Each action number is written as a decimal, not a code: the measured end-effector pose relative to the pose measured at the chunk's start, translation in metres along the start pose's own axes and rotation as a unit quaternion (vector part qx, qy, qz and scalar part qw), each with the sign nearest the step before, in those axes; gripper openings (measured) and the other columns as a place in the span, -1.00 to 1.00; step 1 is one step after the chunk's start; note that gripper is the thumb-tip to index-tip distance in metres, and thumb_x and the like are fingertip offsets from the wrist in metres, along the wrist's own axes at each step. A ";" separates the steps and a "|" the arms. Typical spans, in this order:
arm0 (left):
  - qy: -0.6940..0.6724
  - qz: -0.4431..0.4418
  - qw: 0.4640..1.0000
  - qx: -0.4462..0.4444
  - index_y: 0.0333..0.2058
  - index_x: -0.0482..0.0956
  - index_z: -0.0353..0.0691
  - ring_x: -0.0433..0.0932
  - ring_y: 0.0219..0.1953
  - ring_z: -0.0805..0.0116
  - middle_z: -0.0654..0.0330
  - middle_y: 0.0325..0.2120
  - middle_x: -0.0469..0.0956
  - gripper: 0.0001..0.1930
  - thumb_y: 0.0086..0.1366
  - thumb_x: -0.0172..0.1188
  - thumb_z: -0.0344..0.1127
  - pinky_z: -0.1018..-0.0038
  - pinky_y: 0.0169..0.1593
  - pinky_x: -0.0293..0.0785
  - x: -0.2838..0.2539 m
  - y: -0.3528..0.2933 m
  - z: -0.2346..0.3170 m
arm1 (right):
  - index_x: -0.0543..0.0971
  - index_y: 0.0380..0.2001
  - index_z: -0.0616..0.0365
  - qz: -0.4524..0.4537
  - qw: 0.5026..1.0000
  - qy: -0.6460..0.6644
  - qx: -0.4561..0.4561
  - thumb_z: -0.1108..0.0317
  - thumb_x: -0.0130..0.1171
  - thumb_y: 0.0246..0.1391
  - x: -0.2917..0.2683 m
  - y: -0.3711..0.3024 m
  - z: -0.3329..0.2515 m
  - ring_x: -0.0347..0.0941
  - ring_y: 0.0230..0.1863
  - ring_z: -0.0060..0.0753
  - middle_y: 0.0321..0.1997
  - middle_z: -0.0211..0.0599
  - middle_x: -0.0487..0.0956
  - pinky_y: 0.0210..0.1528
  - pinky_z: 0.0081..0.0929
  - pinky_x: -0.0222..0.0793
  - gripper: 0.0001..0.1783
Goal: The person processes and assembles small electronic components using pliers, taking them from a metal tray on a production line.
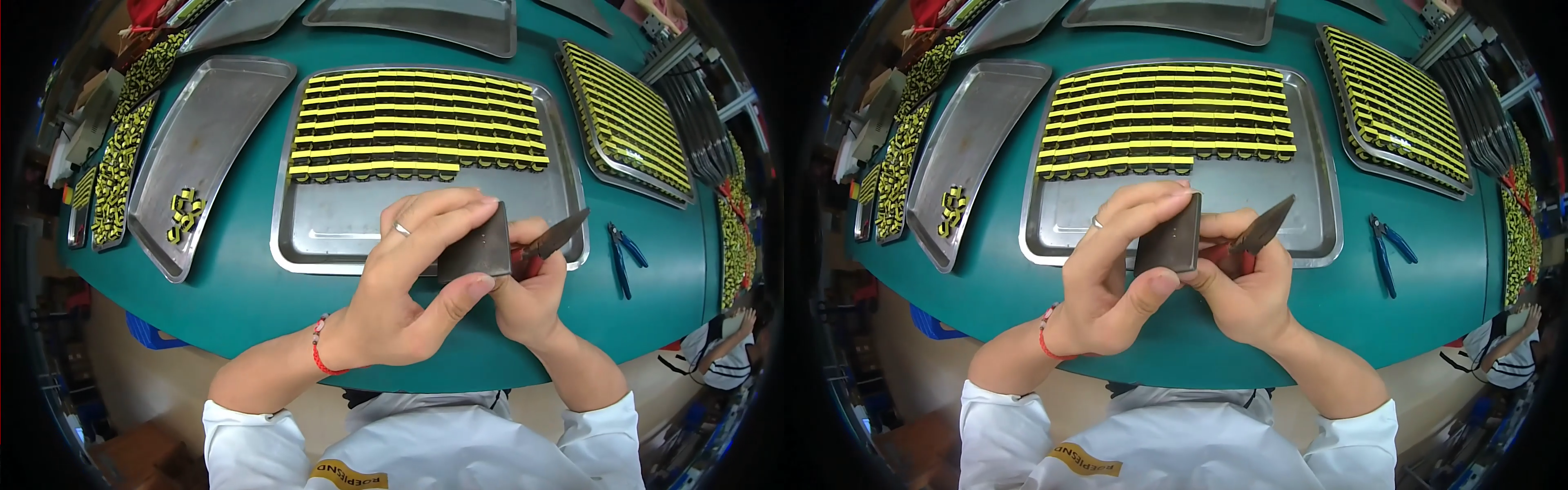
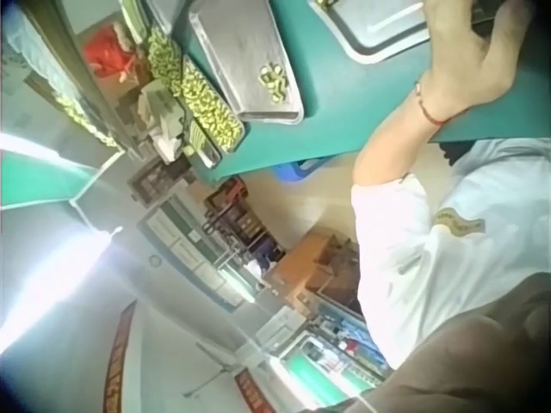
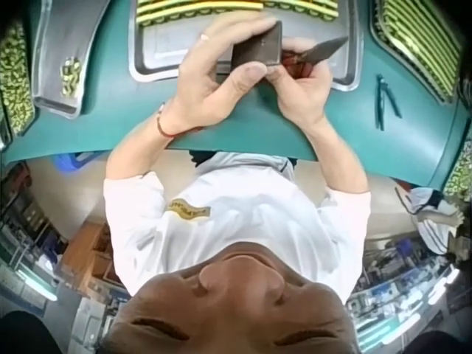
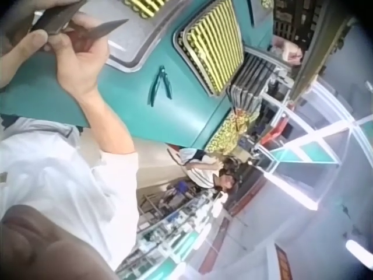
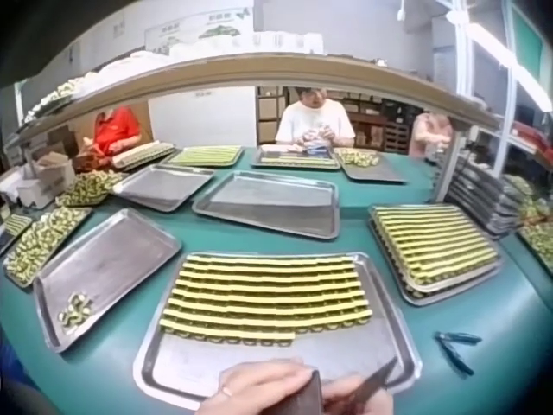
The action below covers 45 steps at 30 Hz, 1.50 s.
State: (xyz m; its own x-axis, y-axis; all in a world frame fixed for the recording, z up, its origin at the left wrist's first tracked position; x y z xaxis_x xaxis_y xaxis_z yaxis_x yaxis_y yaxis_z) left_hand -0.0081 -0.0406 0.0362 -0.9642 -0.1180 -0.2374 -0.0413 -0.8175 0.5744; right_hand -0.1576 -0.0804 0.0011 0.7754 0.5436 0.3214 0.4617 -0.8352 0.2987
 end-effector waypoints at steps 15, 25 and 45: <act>0.032 -0.055 0.996 0.059 0.00 0.58 -0.41 0.41 0.21 -0.10 -0.22 0.07 0.47 -0.59 0.36 0.15 -0.17 0.09 0.25 0.26 -0.009 0.006 -0.011 | 0.39 -0.15 0.27 -0.015 0.998 -0.016 -0.062 0.59 0.31 0.10 0.002 0.000 0.003 0.56 -0.12 -0.45 -0.03 0.01 0.59 -0.12 -0.49 0.55 -0.68; -0.070 -0.017 0.997 -0.030 -0.01 0.51 -0.45 0.49 0.04 0.06 -0.16 0.03 0.49 -0.61 0.47 -0.11 -0.22 0.27 0.12 0.37 0.014 -0.007 -0.009 | 0.49 -0.17 0.30 -0.039 0.988 -0.149 -0.014 0.55 0.26 0.14 0.018 -0.003 -0.006 0.50 -0.24 -0.62 -0.21 -0.25 0.58 -0.22 -0.61 0.47 -0.79; -0.284 -0.009 0.949 -0.135 -0.20 0.58 -0.40 0.54 -0.22 0.48 0.14 -0.25 0.56 -0.85 0.40 0.16 -0.41 0.57 -0.13 0.49 -0.002 0.005 -0.020 | 0.49 -0.12 0.16 -0.027 0.822 -0.408 -0.397 0.37 0.49 -0.07 0.010 0.010 -0.033 0.57 -0.53 -0.38 -0.42 -0.28 0.59 -0.61 -0.55 0.42 -0.54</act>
Point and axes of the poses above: each hand's wrist, its own y-axis towards the middle knuckle, its own x-axis out of the palm, z = x × y, the point moved 4 cm from there along y, towards the middle knuckle
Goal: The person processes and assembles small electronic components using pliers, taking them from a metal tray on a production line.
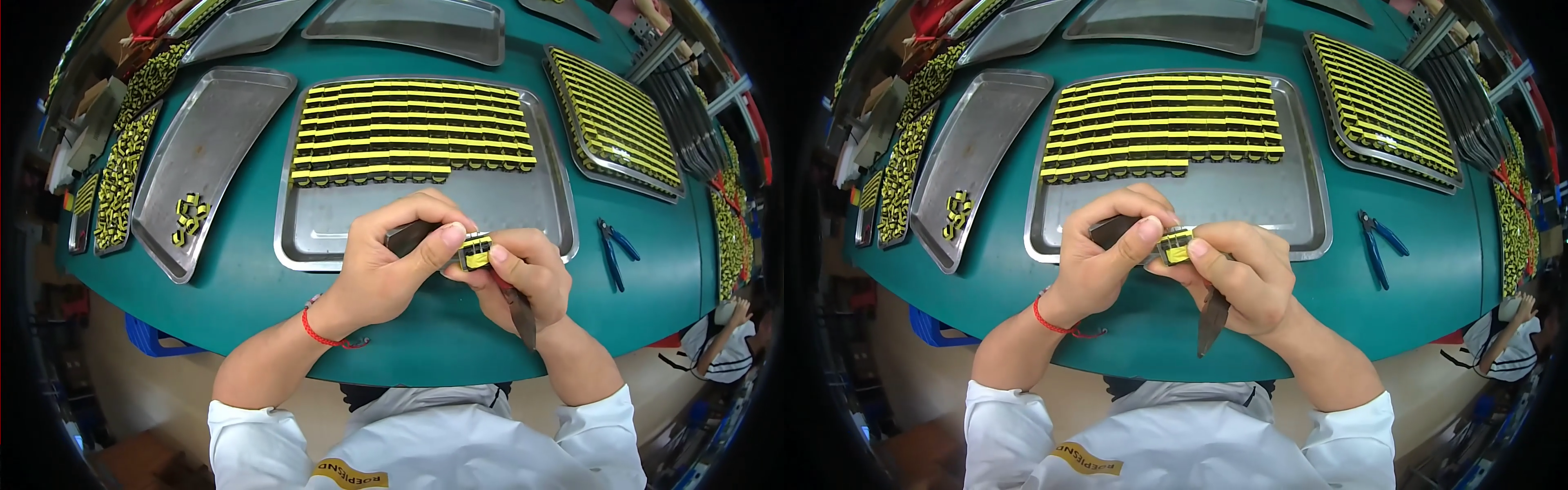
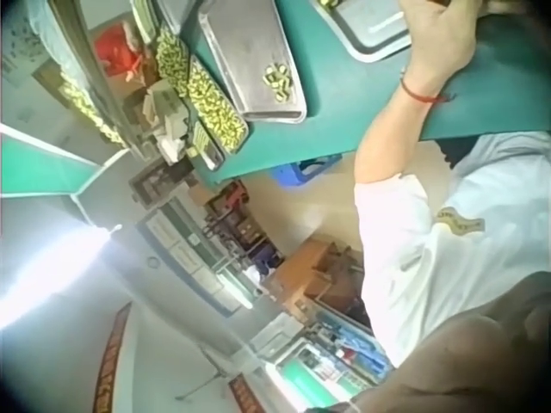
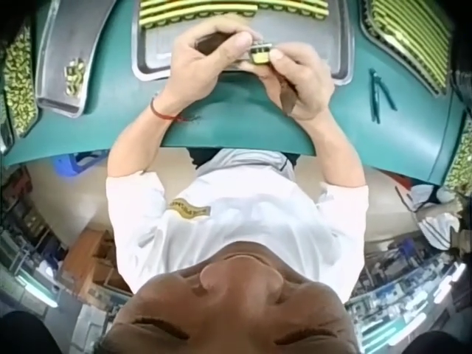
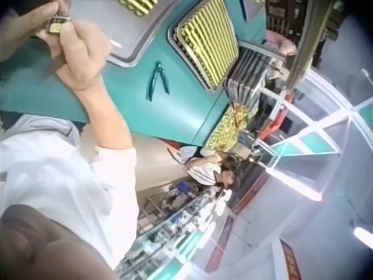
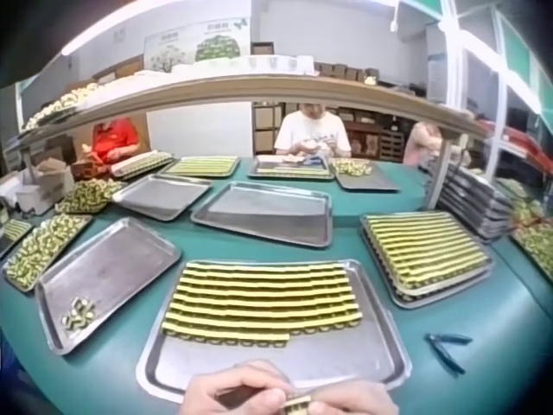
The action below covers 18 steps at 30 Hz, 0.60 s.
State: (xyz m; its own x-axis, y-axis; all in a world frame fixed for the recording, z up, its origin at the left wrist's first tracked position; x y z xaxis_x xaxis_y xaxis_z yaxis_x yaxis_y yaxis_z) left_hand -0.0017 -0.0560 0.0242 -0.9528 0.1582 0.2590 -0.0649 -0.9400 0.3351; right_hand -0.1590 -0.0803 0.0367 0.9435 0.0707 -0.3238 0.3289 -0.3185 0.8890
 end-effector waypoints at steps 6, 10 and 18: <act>0.030 -0.001 1.000 0.000 -0.22 0.57 -0.39 0.49 -0.24 0.43 0.09 -0.26 0.54 -0.83 0.40 0.13 -0.38 0.52 -0.14 0.42 0.004 -0.002 0.002 | 0.50 -0.12 0.16 -0.003 1.000 0.003 -0.007 0.41 0.49 -0.10 -0.003 -0.003 -0.003 0.57 -0.53 -0.38 -0.40 -0.27 0.59 -0.62 -0.54 0.41 -0.53; 0.046 0.001 0.999 -0.009 -0.13 0.57 -0.40 0.44 -0.26 0.47 0.13 -0.26 0.51 -0.78 0.35 0.22 -0.36 0.54 -0.16 0.38 0.006 -0.003 0.004 | 0.42 0.03 0.09 -0.042 0.999 -0.028 -0.012 0.45 0.40 0.04 -0.006 -0.006 -0.002 0.48 -0.45 -0.41 -0.29 -0.18 0.56 -0.54 -0.56 0.36 -0.50; 0.254 0.100 0.957 0.098 -0.11 0.55 -0.36 0.33 -0.47 0.52 0.22 -0.37 0.52 -0.70 0.19 0.35 -0.45 0.58 -0.39 0.31 -0.009 0.000 0.011 | 0.39 0.02 0.30 -0.009 0.934 0.199 0.295 0.73 0.07 -0.11 0.001 -0.004 0.002 0.46 -0.44 -0.56 -0.24 -0.14 0.55 -0.50 -0.69 0.30 -0.47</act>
Point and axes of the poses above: each hand's wrist, its own y-axis towards the middle knuckle, its own x-axis out of the palm, z = x × y, the point moved 4 cm from there along y, towards the middle knuckle
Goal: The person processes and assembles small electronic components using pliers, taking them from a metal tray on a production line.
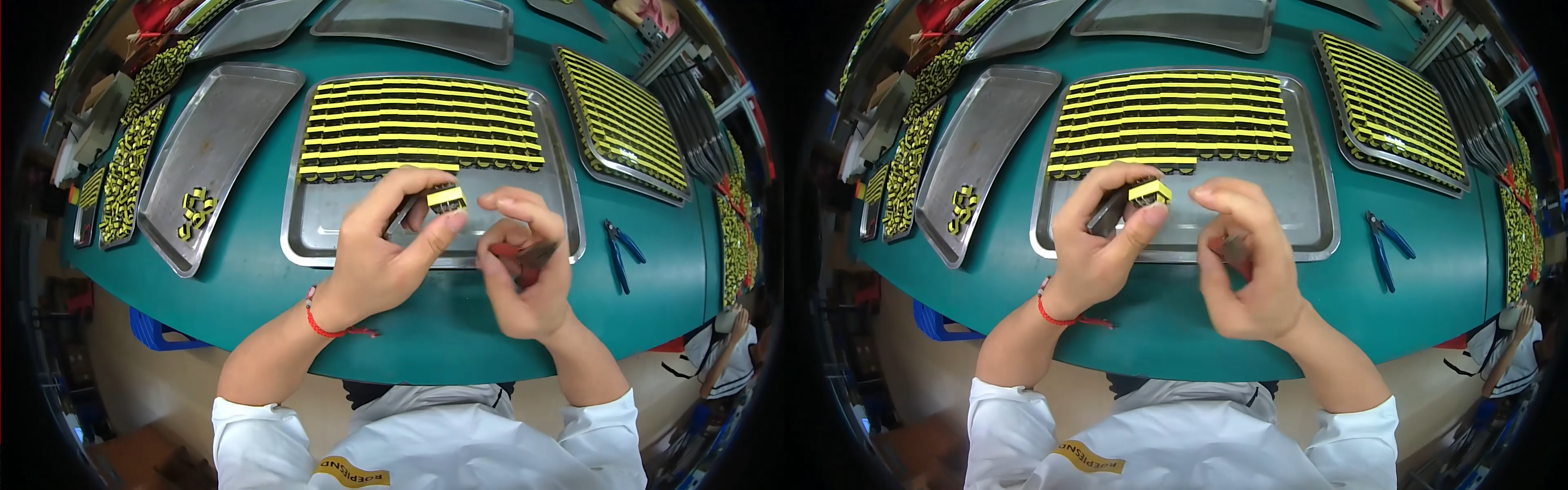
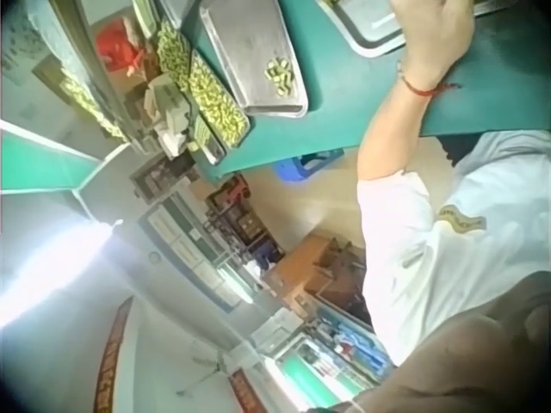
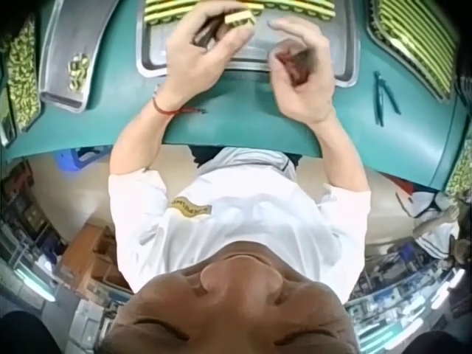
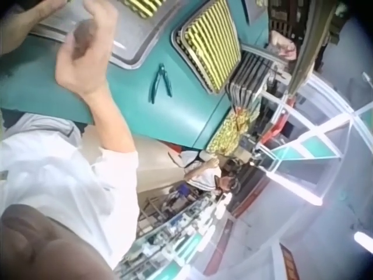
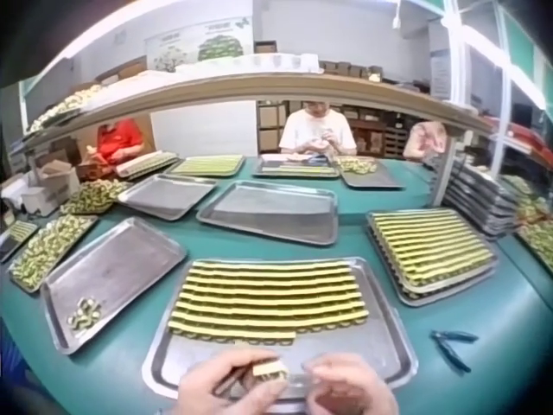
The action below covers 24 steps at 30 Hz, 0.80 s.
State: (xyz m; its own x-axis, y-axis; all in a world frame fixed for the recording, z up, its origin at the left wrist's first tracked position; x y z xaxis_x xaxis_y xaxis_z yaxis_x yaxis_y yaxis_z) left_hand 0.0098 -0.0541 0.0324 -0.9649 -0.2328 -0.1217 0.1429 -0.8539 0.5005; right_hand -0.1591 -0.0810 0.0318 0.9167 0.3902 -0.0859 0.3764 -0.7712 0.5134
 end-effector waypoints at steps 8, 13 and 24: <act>0.099 -0.014 0.990 0.102 -0.02 0.55 -0.40 0.46 -0.40 0.49 0.12 -0.30 0.57 -0.59 0.10 0.34 -0.59 0.62 -0.44 0.35 -0.001 0.000 0.008 | 0.32 -0.02 0.30 -0.304 0.737 0.403 0.449 0.66 -0.16 -0.07 0.014 -0.017 -0.014 0.56 -0.26 -0.23 -0.21 -0.03 0.53 -0.35 -0.43 0.60 -0.55; 0.093 -0.021 0.990 0.104 -0.03 0.56 -0.38 0.46 -0.41 0.46 0.13 -0.34 0.57 -0.58 0.08 0.32 -0.63 0.61 -0.45 0.34 0.003 -0.002 0.011 | 0.31 -0.03 0.31 -0.317 0.701 0.440 0.463 0.68 -0.17 -0.07 0.014 -0.018 -0.008 0.56 -0.20 -0.16 -0.18 0.02 0.51 -0.32 -0.30 0.67 -0.56; 0.108 -0.021 0.988 0.112 -0.05 0.56 -0.38 0.44 -0.44 0.46 0.15 -0.36 0.55 -0.61 0.09 0.28 -0.65 0.60 -0.45 0.31 0.007 -0.003 0.006 | 0.32 -0.21 0.31 -0.276 0.749 0.377 0.471 0.73 -0.18 -0.19 0.013 -0.019 -0.001 0.58 -0.42 -0.09 -0.35 0.04 0.52 -0.55 -0.46 0.53 -0.63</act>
Point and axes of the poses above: each hand's wrist, its own y-axis towards the middle knuckle, its own x-axis out of the palm, z = x × y, the point moved 4 cm from there along y, towards the middle knuckle
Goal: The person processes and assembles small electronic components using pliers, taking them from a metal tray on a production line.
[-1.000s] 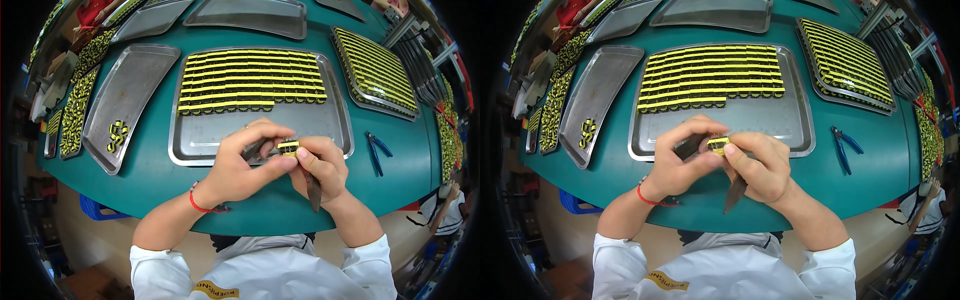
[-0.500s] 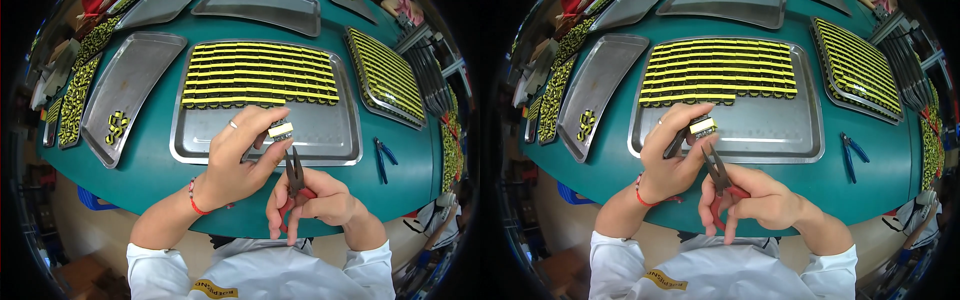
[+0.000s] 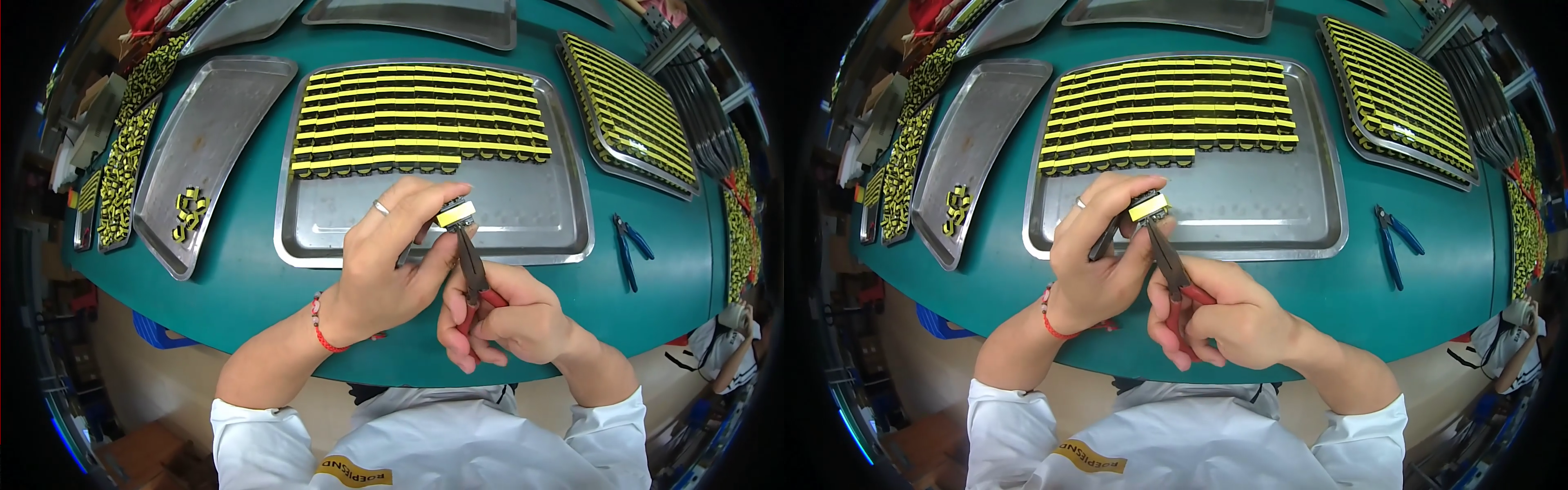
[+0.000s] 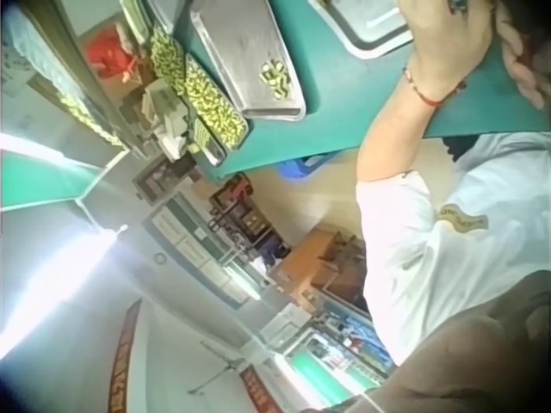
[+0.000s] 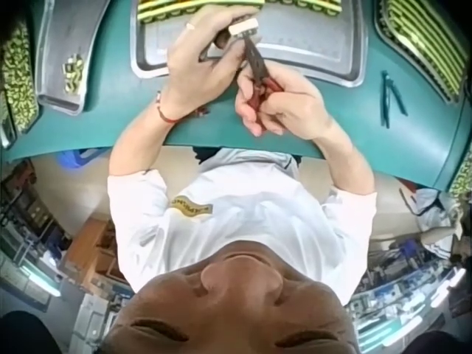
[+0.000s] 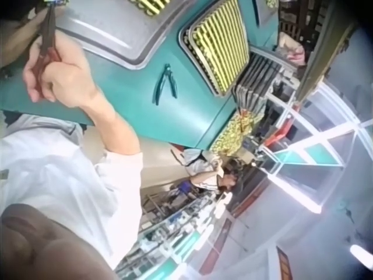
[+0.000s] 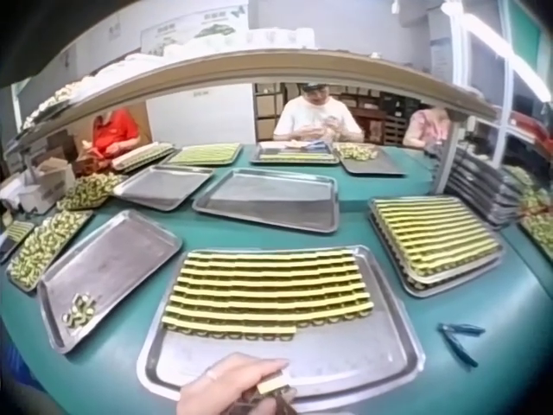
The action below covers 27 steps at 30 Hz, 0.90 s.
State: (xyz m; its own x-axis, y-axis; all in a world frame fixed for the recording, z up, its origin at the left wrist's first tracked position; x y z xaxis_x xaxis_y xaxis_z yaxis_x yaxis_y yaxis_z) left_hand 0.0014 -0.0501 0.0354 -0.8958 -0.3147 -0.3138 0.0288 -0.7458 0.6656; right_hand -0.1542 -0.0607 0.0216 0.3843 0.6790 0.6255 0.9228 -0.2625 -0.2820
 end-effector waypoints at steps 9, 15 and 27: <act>-0.004 -0.001 1.000 -0.026 -0.05 0.55 -0.42 0.44 -0.42 0.48 0.14 -0.35 0.53 -0.66 0.16 0.29 -0.59 0.61 -0.46 0.34 -0.003 0.000 -0.004 | 0.28 -0.22 0.36 -0.031 0.999 0.043 0.009 0.72 -0.24 -0.34 0.006 0.000 -0.007 0.59 -0.29 0.10 -0.30 0.13 0.50 -0.44 -0.14 0.69 -0.56; -0.026 -0.006 1.000 0.001 -0.05 0.55 -0.42 0.50 -0.39 0.42 0.08 -0.30 0.57 -0.62 0.11 0.20 -0.70 0.59 -0.44 0.38 -0.001 -0.001 -0.003 | 0.29 -0.23 0.35 -0.026 0.999 0.037 0.005 0.72 -0.22 -0.33 0.002 0.003 -0.005 0.59 -0.34 0.04 -0.31 0.12 0.50 -0.51 -0.22 0.64 -0.56; -0.044 -0.013 0.994 -0.101 -0.08 0.57 -0.43 0.40 -0.46 0.60 0.21 -0.37 0.54 -0.70 0.17 0.21 -0.64 0.68 -0.45 0.28 0.001 -0.004 -0.008 | 0.34 -0.17 0.28 0.050 0.998 -0.012 -0.037 0.69 -0.20 -0.22 0.000 0.004 -0.006 0.51 -0.45 -0.32 -0.34 -0.08 0.52 -0.58 -0.55 0.35 -0.58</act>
State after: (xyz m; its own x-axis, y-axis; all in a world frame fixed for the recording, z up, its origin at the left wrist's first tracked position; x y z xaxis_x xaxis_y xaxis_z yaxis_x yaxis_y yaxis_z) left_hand 0.0037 -0.0525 0.0264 -0.9326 -0.2474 -0.2627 0.0855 -0.8588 0.5052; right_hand -0.1506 -0.0659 0.0249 0.4743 0.6635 0.5786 0.8799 -0.3782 -0.2875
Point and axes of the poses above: each hand's wrist, its own y-axis towards the middle knuckle, its own x-axis out of the palm, z = x × y, the point moved 4 cm from there along y, towards the middle knuckle
